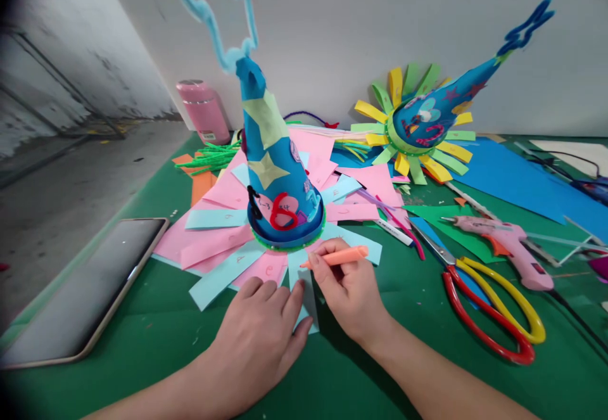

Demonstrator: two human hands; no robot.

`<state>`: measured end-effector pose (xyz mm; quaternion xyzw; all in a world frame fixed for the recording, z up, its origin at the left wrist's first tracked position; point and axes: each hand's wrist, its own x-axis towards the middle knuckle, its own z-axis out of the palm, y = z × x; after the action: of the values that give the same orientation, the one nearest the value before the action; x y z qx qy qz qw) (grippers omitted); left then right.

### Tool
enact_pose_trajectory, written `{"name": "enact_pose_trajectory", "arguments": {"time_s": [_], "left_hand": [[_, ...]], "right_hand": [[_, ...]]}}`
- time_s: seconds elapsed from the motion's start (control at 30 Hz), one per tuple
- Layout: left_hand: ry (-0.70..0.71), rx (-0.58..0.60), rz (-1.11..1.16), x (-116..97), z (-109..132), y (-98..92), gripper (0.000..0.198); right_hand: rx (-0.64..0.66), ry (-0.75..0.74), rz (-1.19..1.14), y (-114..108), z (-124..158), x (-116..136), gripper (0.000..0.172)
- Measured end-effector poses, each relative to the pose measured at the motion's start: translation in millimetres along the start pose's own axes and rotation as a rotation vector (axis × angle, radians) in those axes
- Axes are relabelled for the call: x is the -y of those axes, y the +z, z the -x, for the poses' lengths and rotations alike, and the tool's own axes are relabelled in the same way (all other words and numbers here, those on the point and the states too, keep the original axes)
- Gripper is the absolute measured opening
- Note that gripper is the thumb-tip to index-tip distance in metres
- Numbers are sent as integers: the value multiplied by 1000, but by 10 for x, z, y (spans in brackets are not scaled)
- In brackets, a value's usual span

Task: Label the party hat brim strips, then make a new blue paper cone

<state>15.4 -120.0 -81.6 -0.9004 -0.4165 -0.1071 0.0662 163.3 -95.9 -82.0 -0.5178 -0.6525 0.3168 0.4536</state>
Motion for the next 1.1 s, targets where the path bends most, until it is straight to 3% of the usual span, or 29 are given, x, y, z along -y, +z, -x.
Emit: {"name": "enact_pose_trajectory", "arguments": {"time_s": [0.27,0.63,1.1], "left_hand": [[37,-60,14,16,15,6,29],[61,-61,-29,38,28,45,23],[52,-81,-43,35,16,44,27]], "right_hand": [[-62,-88,-36,-18,-28,56,5],[14,63,-39,7,-35,-12,12],[43,28,-14,21,-39,-10,15]]}}
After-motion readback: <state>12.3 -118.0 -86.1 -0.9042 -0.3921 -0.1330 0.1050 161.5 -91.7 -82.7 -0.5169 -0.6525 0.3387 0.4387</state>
